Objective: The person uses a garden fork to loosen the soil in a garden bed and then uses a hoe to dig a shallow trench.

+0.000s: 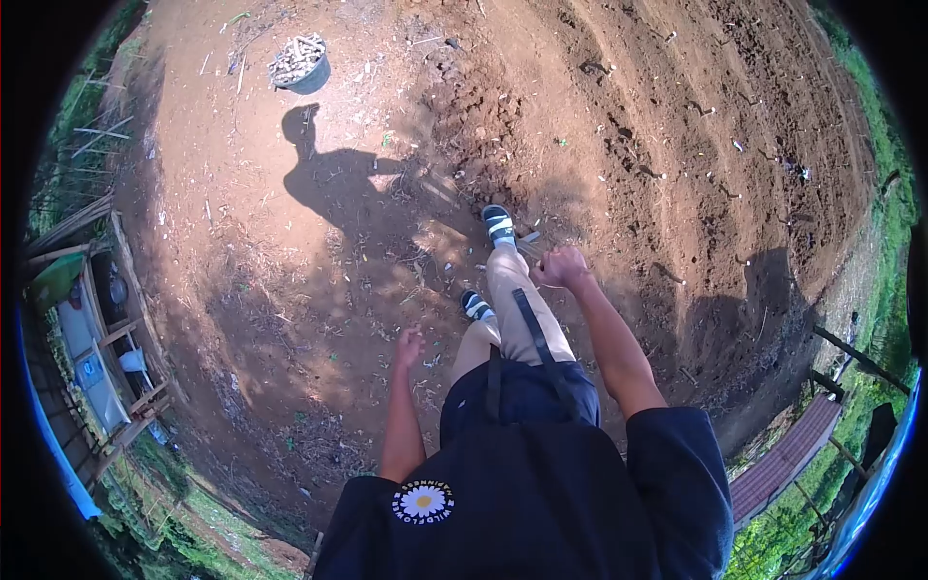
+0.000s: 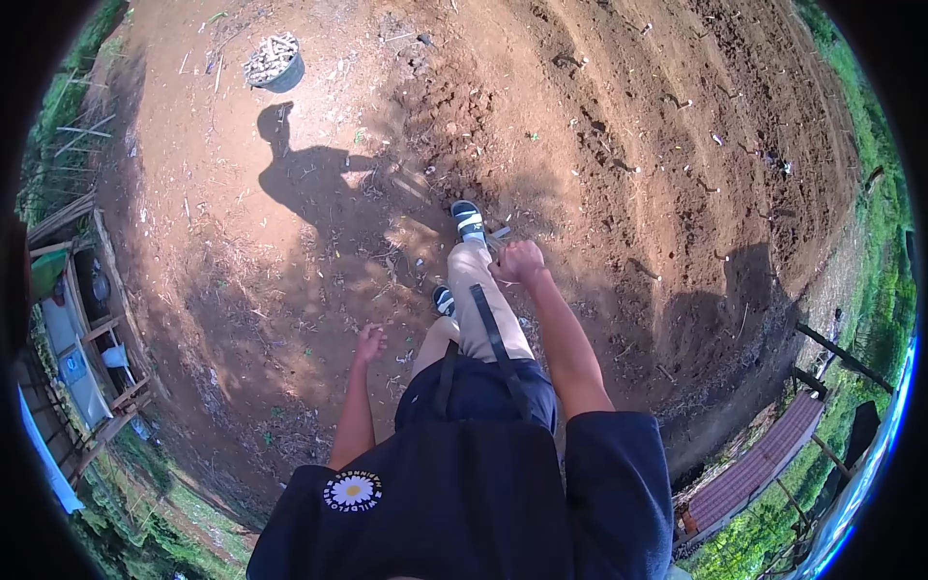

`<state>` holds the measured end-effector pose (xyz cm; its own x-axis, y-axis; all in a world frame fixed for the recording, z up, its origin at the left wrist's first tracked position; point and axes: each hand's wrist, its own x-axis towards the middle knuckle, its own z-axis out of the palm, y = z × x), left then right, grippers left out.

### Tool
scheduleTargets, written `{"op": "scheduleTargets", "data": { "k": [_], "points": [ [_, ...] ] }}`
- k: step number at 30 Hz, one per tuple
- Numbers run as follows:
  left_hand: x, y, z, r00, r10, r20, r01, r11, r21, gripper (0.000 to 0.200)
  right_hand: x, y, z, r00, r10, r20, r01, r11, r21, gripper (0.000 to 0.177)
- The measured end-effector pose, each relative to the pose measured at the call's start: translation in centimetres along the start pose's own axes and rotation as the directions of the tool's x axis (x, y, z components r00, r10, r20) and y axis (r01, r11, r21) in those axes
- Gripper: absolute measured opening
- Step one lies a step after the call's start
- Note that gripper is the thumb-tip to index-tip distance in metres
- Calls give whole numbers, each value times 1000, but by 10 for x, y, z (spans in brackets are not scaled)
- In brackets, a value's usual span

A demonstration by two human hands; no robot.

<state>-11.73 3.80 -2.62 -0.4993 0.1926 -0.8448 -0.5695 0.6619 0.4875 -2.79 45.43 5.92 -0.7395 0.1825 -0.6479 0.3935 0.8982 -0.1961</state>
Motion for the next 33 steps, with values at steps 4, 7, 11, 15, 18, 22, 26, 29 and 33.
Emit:
{"op": "scheduleTargets", "data": {
  "k": [4, 7, 11, 15, 18, 22, 26, 29, 33],
  "points": [
    [-19, -16, -12, 992, -122, -26, 123, 990, 72, 28, 0, 1, 7, 1000, 30, 1, -30, 1000, 0, 50],
    [-33, -19, -10, 975, -217, -56, 220, 974, 57, 30, -2, 2, 12, 994, 7, -108, -8, 1000, -7, 50],
    [-47, 1, 8, 963, -268, -27, 269, 963, 22, 28, 0, 1, 14, 996, -2, -87, 4, 1000, 23, 49],
    [-41, 33, 20, 981, -195, 11, 196, 981, -19, 27, -2, 4, 18, 997, -35, -65, 37, 999, 37, 43],
    [-34, 59, 27, 997, -76, 19, 78, 989, -129, 28, -2, 8, 16, 995, -99, -7, 99, 993, 71, 38],
    [-46, 130, 27, 999, -54, 5, 55, 989, -138, 30, 3, 13, 9, 979, -166, 118, 155, 983, 98, 44],
    [-62, 177, 26, 998, -26, -55, 24, 999, -35, 32, 2, 12, 18, 975, -185, 122, 177, 981, 78, 46],
    [-40, 159, 23, 993, 32, -110, -27, 999, 47, 34, 10, 6, 12, 974, -212, 84, 209, 977, 44, 48],
    [-20, 124, 7, 988, 141, -64, -104, 911, 400, 32, 13, -2, 16, 973, -231, 6, 231, 973, 3, 48]
  ]
}}
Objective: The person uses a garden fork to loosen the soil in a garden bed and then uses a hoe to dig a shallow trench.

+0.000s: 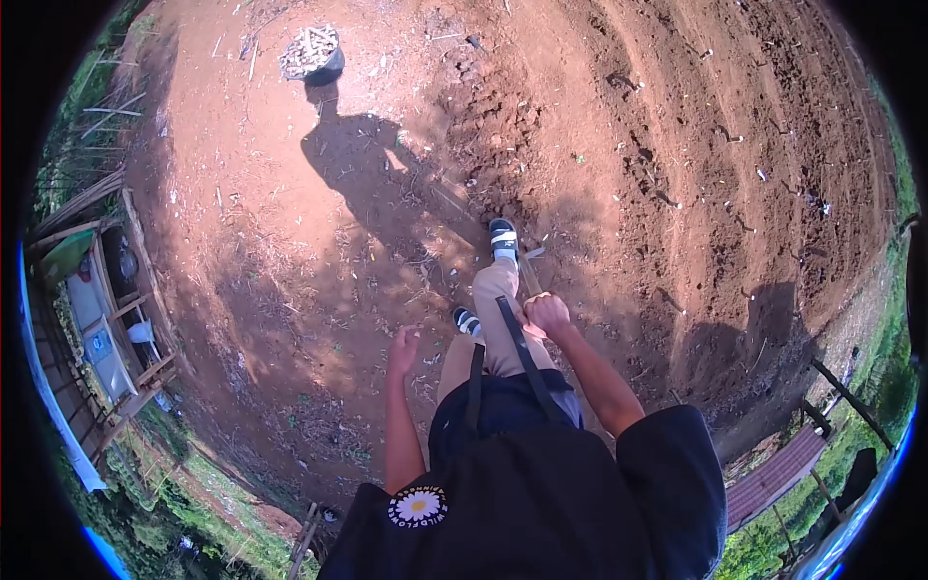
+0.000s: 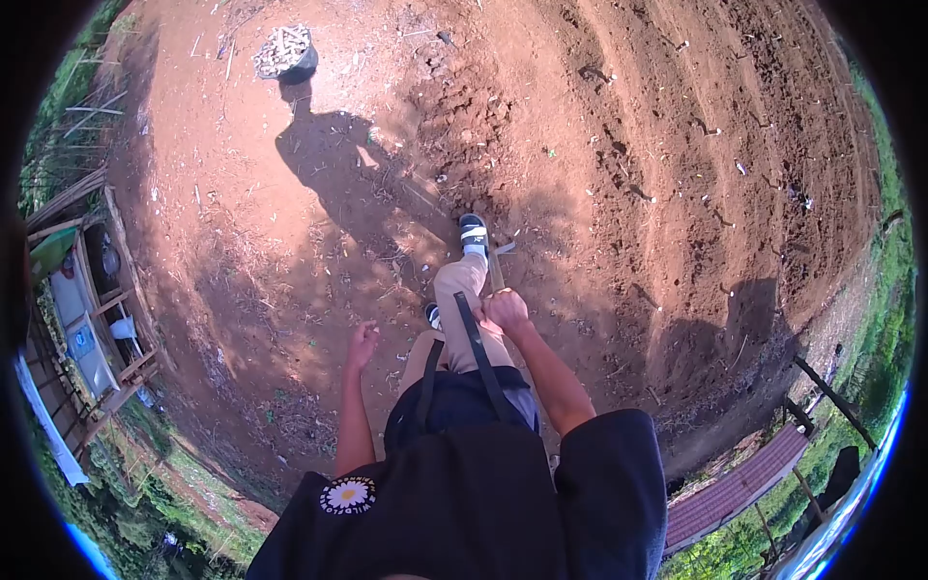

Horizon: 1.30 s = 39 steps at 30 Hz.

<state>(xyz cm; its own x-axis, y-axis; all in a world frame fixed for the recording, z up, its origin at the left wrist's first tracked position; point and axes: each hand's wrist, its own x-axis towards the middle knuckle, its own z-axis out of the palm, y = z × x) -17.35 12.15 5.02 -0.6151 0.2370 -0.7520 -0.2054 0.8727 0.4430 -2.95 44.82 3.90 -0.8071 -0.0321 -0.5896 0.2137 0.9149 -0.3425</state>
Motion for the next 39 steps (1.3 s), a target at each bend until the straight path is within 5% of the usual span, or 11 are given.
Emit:
{"op": "scheduleTargets", "data": {
  "k": [1, 3, 6, 13, 16, 18, 27, 31, 33, 35, 39],
  "points": [
    [-9, -3, 0, 1000, 5, -4, -5, 1000, -5, 32, 2, 2, -3, 1000, -3, -11, 3, 1000, -10, 48],
    [-25, -13, -3, 999, -19, 41, 32, 936, -352, 30, 2, -2, -8, 999, 34, -30, -33, 999, 19, 46],
    [-30, -42, -5, 995, -78, 53, 94, 882, -462, 32, 8, -2, 1, 986, 162, -27, -160, 986, 52, 47],
    [-59, -180, 34, 1000, -9, -13, 4, 927, -375, 30, 8, 0, 8, 967, 222, -127, -227, 973, -33, 49],
    [-98, -220, 46, 992, -121, 27, 119, 876, -467, 29, 12, 7, 14, 944, 317, -89, -320, 947, -19, 49],
    [-134, -229, 45, 926, -361, 112, 374, 832, -410, 29, 16, 10, 16, 939, 324, -114, -332, 942, -59, 48],
    [-213, -354, 131, 841, -525, 132, 504, 670, -545, 32, 5, -11, -13, 905, 413, -105, -422, 902, -88, 48],
    [-215, -362, 166, 870, -453, 194, 489, 748, -449, 33, -1, -16, -17, 912, 391, -124, -404, 909, -101, 54],
    [-214, -359, 178, 945, -301, 132, 328, 881, -342, 32, 2, -9, -5, 920, 371, -125, -380, 923, -55, 59],
    [-216, -353, 189, 957, -262, 126, 291, 844, -451, 32, -8, -13, 1, 928, 359, -103, -362, 932, -9, 57],
    [-226, -349, 209, 979, -173, 105, 203, 832, -517, 30, -36, -13, 49, 895, 229, -384, -293, 949, -116, 56]
  ]
}}
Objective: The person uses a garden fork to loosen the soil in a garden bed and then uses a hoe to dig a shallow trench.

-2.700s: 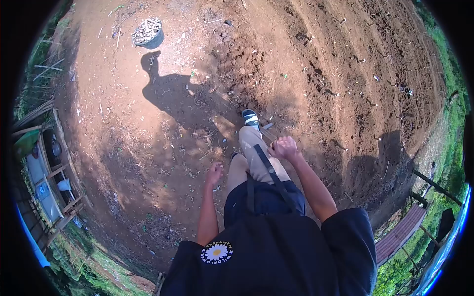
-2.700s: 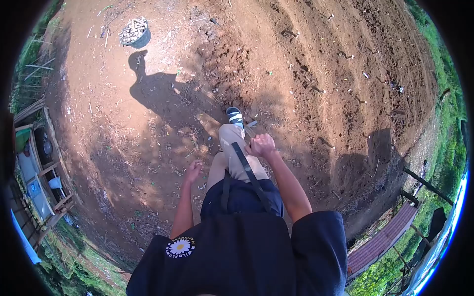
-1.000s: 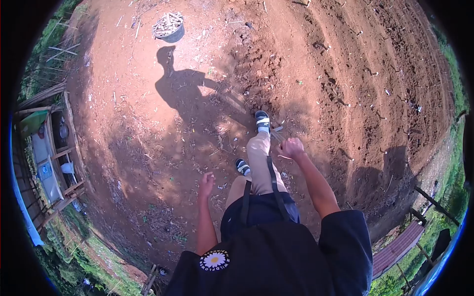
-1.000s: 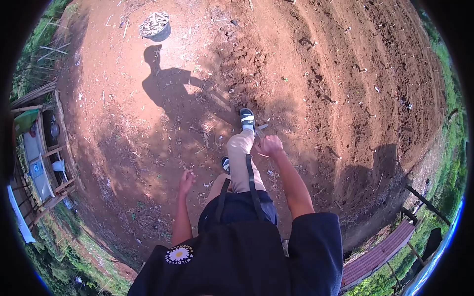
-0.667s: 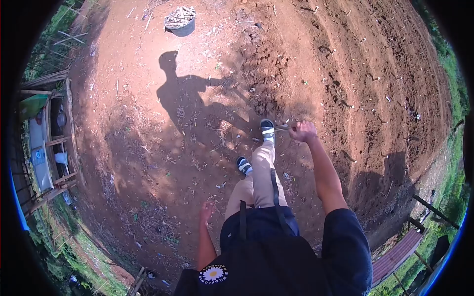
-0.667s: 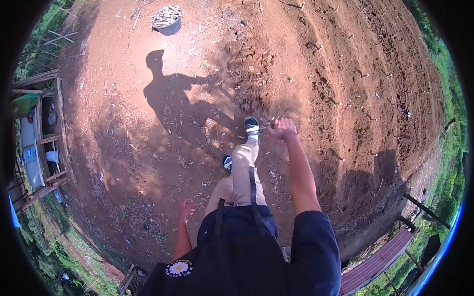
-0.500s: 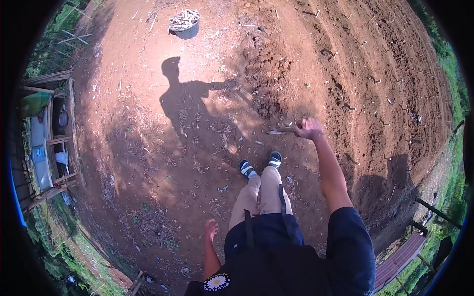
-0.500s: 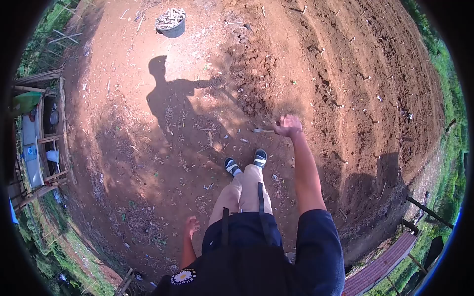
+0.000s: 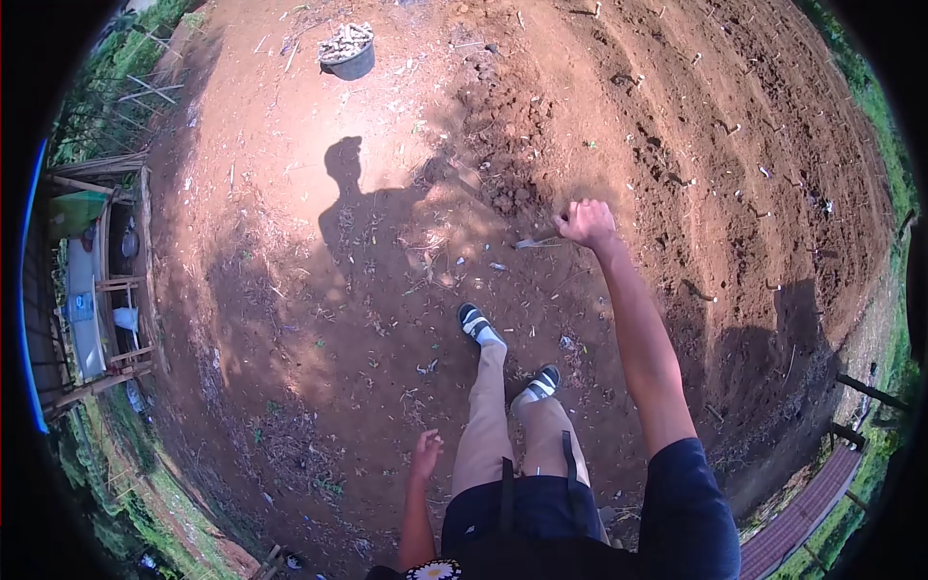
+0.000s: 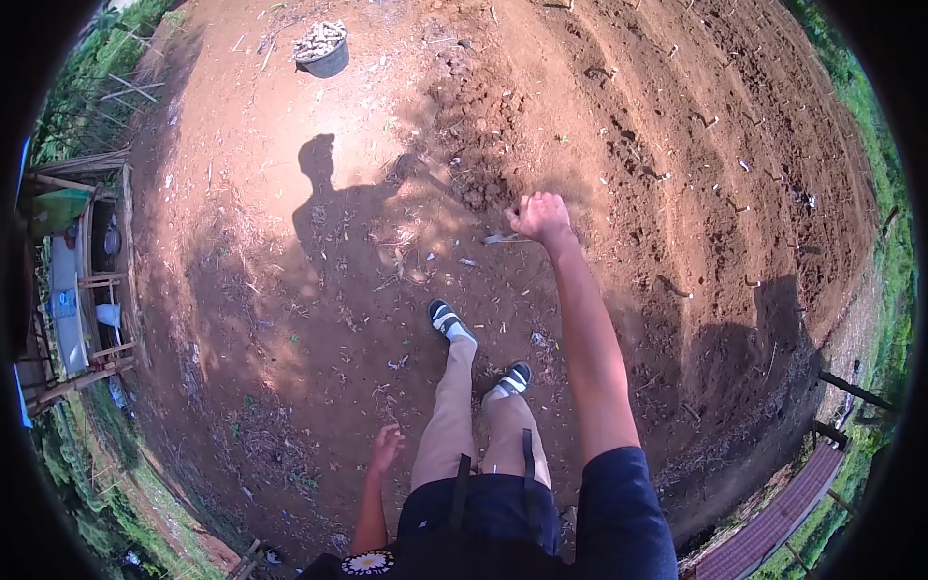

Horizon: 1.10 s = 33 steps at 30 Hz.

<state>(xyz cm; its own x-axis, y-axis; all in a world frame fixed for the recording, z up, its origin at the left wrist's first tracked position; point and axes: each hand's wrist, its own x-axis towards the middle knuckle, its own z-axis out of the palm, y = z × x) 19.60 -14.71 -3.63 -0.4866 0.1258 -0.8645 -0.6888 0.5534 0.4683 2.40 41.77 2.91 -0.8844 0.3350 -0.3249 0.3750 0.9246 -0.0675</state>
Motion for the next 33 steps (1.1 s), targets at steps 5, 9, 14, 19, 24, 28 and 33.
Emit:
{"op": "scheduleTargets", "data": {
  "k": [5, 9, 14, 19, 24, 28, 33],
  "points": [
    [-26, -73, 13, 998, 31, -59, -19, 980, 199, 35, -75, 6, 52, 1000, -15, -25, 15, 999, 33, 54],
    [-55, -136, 21, 994, -106, -7, 102, 937, 333, 35, -154, 3, 86, 967, -37, -250, 95, 970, 224, 29],
    [-85, -151, 27, 981, -190, 40, 166, 929, 331, 29, -248, 5, 176, 984, -15, -180, 41, 989, 141, 30],
    [-80, -165, 24, 980, -199, -10, 195, 947, 254, 26, -334, 0, 316, 827, -65, 558, 33, 997, 67, 39],
    [-96, -161, 11, 991, -87, -100, 88, 996, 4, 32, -338, -29, 367, 766, 19, 643, -87, 994, 74, 44],
    [-90, -187, 11, 982, -112, -152, 111, 994, -19, 35, -297, -44, 252, 751, -26, 660, 3, 999, 36, 50],
    [-112, -139, 22, 984, -163, -77, 174, 968, 179, 33, -203, -37, 113, 953, -143, 265, 149, 989, 0, 50]
  ]
}}
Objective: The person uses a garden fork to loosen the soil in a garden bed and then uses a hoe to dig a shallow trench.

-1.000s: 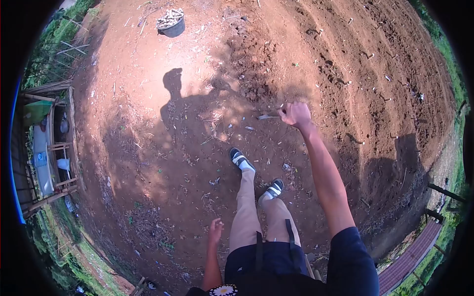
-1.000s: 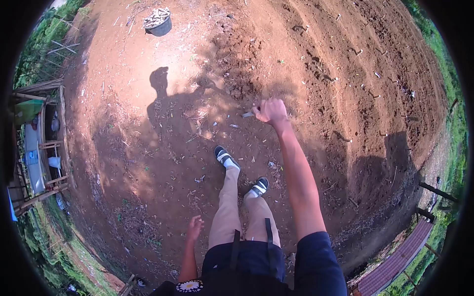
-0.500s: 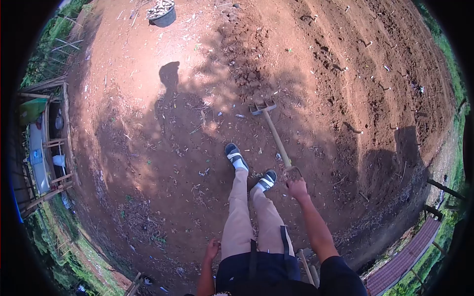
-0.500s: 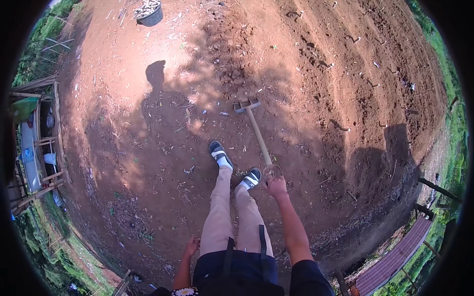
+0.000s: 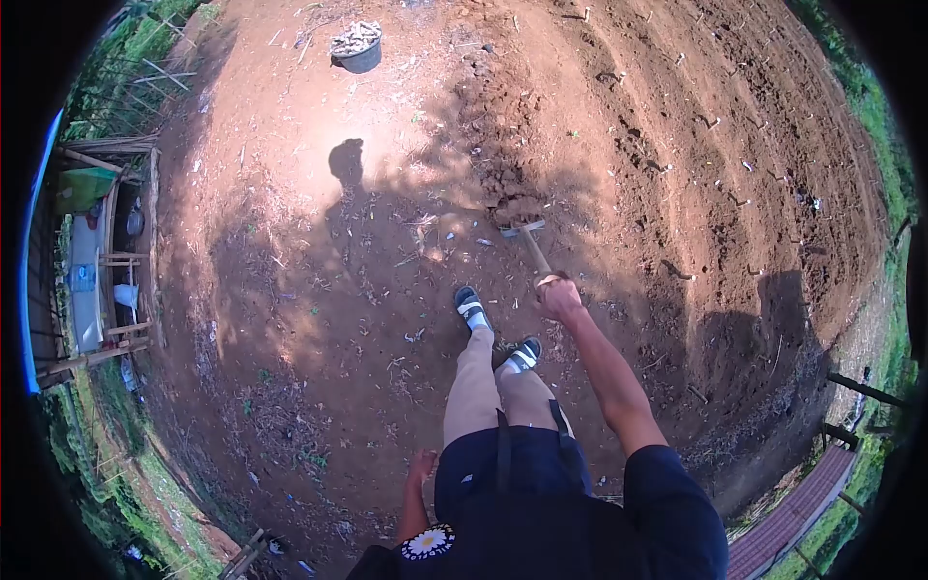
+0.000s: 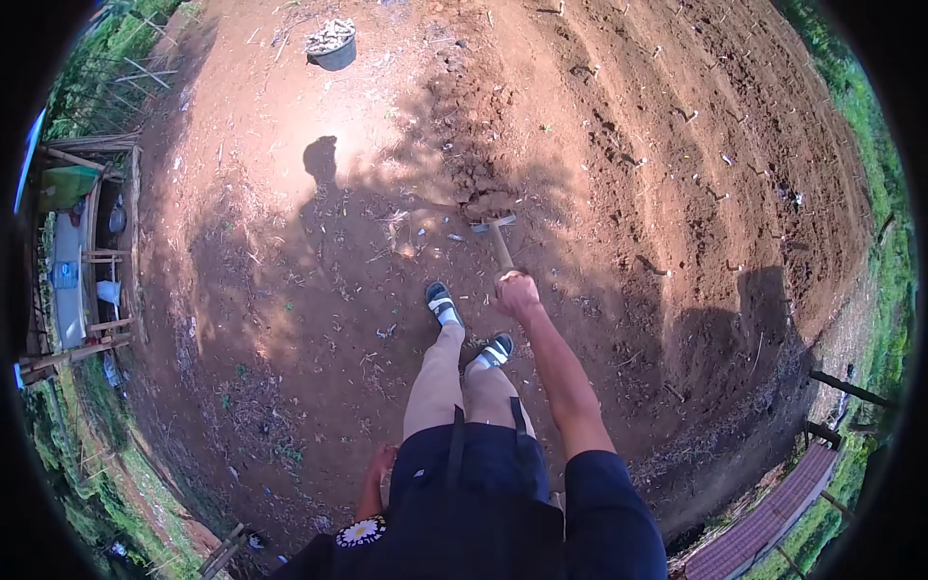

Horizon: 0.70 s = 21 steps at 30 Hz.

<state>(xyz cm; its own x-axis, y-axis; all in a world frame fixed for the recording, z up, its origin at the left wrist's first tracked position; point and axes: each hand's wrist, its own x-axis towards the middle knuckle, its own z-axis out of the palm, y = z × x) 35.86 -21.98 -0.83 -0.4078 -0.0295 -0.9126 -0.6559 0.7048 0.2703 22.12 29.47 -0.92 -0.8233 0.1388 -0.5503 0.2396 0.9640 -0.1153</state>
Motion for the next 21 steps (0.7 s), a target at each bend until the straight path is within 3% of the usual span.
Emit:
{"op": "scheduleTargets", "data": {
  "k": [1, 3, 4, 6, 7, 9, 11, 13, 18, 20, 21],
  "points": [
    [4, 7, 0, 999, 45, 18, -44, 997, -61, 32, 17, 8, -26, 987, -44, -156, 37, 998, -46, 46],
    [14, 18, -1, 994, 85, -75, -96, 981, -166, 33, 16, 8, -95, 965, -14, -261, 10, 1000, -18, 44],
    [11, 31, -5, 990, 103, -92, -123, 963, -239, 34, 12, 4, -97, 968, -29, -250, 22, 999, -29, 44],
    [4, 56, -6, 988, 115, -105, -143, 935, -325, 34, 8, 5, -98, 771, -129, -624, 54, 989, -137, 42],
    [4, 65, -6, 988, 93, -126, -134, 919, -370, 34, 6, 4, -88, 773, -141, -618, 60, 987, -150, 42],
    [9, 69, -7, 986, 76, -148, -133, 897, -423, 34, -1, 1, -50, 565, -231, -792, 48, 968, -248, 41],
    [40, 57, -9, 997, 67, 23, -56, 939, -339, 30, -13, -2, -34, 834, -50, -550, 48, 999, -17, 38],
    [46, 71, -19, 998, 55, 22, -44, 941, -337, 30, -27, -8, -35, 948, 60, -313, -39, 997, 73, 40],
    [59, 96, -32, 997, -31, 64, 49, 955, -294, 28, -40, -15, -79, 990, 5, -140, 9, 995, 96, 46],
    [80, 114, -48, 998, 56, -8, -55, 941, -332, 28, -56, -27, -126, 991, -14, -135, 20, 999, 44, 44],
    [76, 131, -54, 999, 9, -52, -28, 922, -385, 28, -55, -27, -127, 991, -11, -136, 16, 999, 41, 44]
  ]
}}
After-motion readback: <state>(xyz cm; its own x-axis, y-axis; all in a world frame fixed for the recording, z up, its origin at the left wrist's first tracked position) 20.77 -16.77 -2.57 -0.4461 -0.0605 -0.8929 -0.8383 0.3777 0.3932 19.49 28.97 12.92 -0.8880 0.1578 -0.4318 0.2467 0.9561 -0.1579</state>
